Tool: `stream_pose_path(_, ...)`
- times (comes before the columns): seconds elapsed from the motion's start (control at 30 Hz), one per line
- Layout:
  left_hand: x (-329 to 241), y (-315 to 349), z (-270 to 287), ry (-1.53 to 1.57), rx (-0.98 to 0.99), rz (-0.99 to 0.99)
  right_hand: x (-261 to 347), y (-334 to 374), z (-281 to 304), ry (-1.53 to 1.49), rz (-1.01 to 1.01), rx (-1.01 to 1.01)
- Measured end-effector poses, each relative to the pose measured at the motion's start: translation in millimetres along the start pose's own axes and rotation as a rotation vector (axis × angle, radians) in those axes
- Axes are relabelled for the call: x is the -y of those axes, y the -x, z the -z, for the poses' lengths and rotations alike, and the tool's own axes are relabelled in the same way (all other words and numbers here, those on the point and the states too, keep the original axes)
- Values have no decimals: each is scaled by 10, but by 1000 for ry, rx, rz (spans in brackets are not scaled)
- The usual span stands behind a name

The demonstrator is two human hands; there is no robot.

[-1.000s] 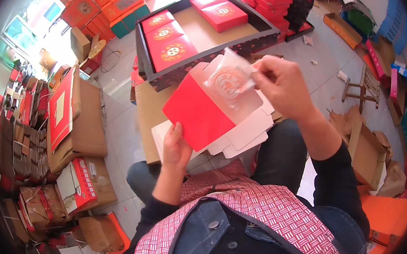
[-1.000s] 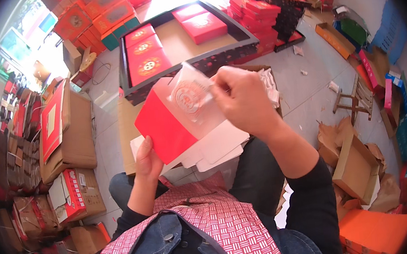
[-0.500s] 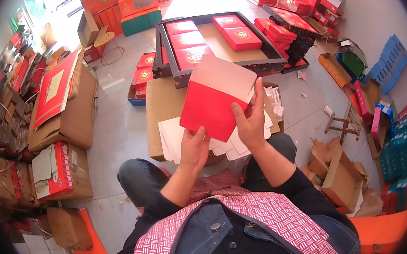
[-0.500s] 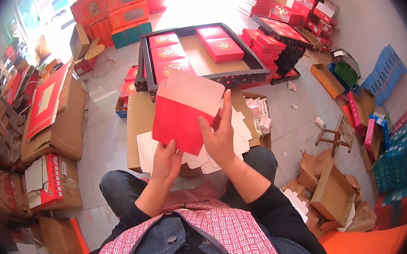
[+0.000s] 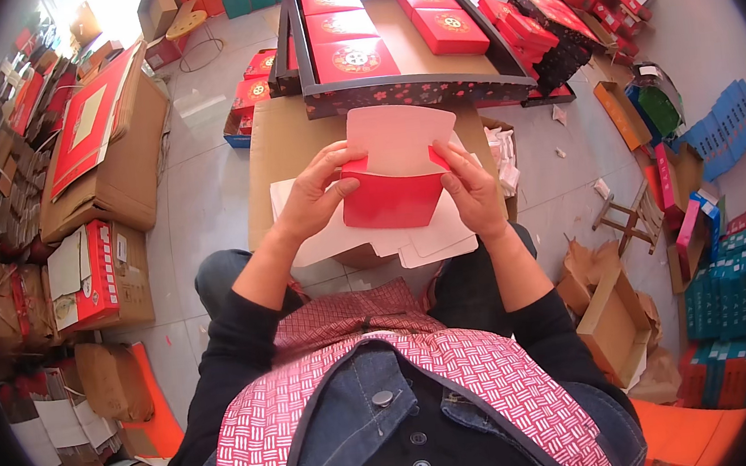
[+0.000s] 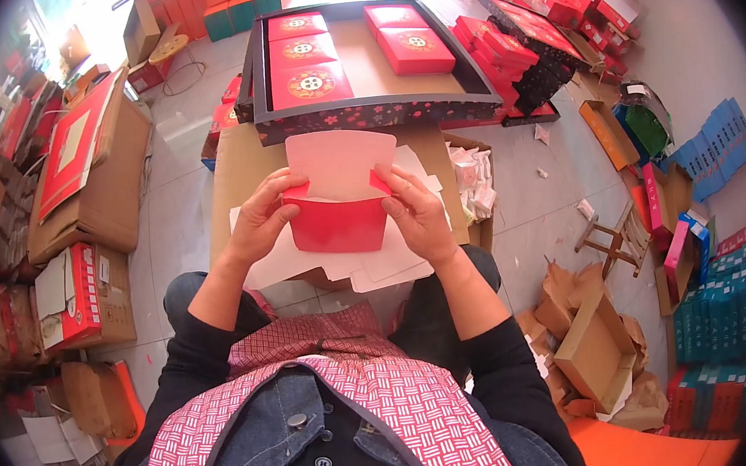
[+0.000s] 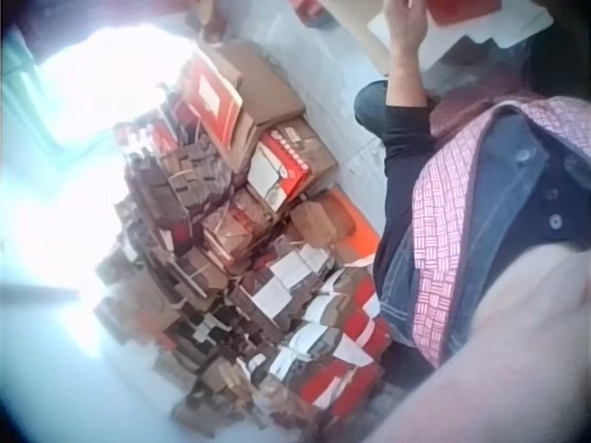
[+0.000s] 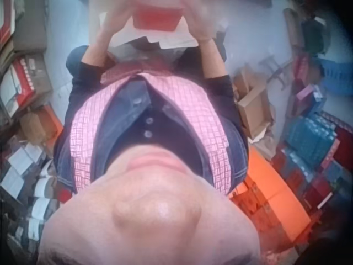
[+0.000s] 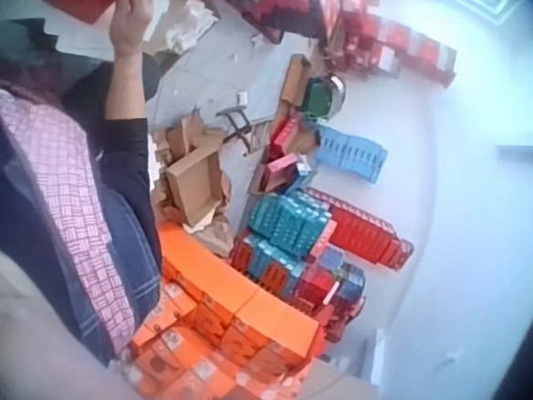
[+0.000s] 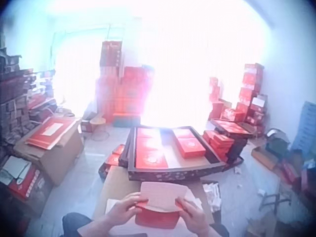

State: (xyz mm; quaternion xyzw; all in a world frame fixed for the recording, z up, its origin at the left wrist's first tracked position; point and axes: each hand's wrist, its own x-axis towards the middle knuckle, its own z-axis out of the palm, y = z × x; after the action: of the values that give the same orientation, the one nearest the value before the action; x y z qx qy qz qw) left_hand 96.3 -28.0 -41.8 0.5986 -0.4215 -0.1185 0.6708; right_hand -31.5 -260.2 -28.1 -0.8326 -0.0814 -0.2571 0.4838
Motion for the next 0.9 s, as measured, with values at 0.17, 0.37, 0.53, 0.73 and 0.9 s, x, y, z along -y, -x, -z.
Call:
stream_pose_path(0.17, -118, -102, -19, -183, -6, 44, 111, -135, 8, -225, -224, -57)
stream_pose_path(0.37, -157, 418, -303, -189, -70, 213, 254, 463, -201, -281, -545, -98)
stream_pose_path(0.53, -93, 880, -616, 484, -291, 505, 253, 1143, -522, -352, -573, -183)
stream_pose_path(0.73, -131, 946, -510, 468, -240, 477, 378, 903, -431, -641, -358, -187)
stream_pose_path(0.9, -172, 996, -530, 432, -265, 406, 282, 360, -78, -436, -456, 375)
